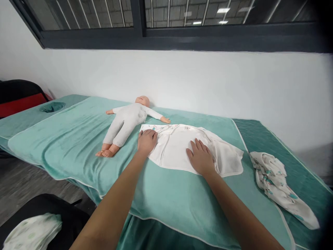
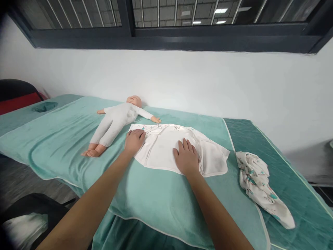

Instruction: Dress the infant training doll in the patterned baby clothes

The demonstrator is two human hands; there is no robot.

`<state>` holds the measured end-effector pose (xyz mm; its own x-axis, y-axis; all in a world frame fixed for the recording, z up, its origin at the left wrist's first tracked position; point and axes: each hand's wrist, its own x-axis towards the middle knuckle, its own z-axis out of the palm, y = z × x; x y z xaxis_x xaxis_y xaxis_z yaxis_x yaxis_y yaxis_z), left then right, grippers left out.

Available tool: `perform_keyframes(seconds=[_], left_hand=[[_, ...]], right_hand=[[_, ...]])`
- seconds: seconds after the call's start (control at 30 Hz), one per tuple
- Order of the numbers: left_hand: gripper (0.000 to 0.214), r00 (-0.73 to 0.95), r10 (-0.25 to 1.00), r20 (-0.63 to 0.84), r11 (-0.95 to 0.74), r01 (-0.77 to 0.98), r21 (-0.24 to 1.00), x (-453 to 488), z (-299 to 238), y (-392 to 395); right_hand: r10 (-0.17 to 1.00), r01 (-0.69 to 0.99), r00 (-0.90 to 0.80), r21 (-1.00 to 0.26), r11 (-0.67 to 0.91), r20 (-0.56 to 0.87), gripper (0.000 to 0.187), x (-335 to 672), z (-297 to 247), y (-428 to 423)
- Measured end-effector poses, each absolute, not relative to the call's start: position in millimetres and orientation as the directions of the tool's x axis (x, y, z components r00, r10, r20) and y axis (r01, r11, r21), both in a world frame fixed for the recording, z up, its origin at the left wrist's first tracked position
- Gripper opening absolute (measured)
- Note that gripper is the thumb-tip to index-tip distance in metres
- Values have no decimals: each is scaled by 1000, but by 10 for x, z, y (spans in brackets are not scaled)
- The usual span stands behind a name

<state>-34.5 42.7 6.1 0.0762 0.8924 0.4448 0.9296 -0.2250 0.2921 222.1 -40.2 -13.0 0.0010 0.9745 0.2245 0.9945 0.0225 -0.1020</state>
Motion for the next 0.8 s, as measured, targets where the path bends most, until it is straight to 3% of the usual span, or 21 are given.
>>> perform_keyframes(seconds=[0.23, 0.43, 0.53, 0.67, 0.8], left_hand=[[39, 17, 898, 441, -141, 958, 249, -336, 105, 402], [30, 34, 887, 461, -169, 952, 256, -287, 113, 258], [27, -17, 894, 447, -108, 962, 251, -250, 85, 116], [20, -88, 893, 442, -30, 967, 253, -179, 55, -64], [19, -77, 870, 487, -91, 946, 310, -80, 51, -182]], right_hand=[[974, 993, 5, -118, 22, 227, 55, 2226, -146, -391], [971, 991, 1, -132, 32, 241, 54, 2227, -146, -398], [966, 982, 2, -181, 46, 260, 52, 2239, -132, -404], [957, 908, 6, -403, 116, 289, 49, 2217, -111, -371], [960, 706, 62, -691, 152, 275, 48, 2029, -91, -211]])
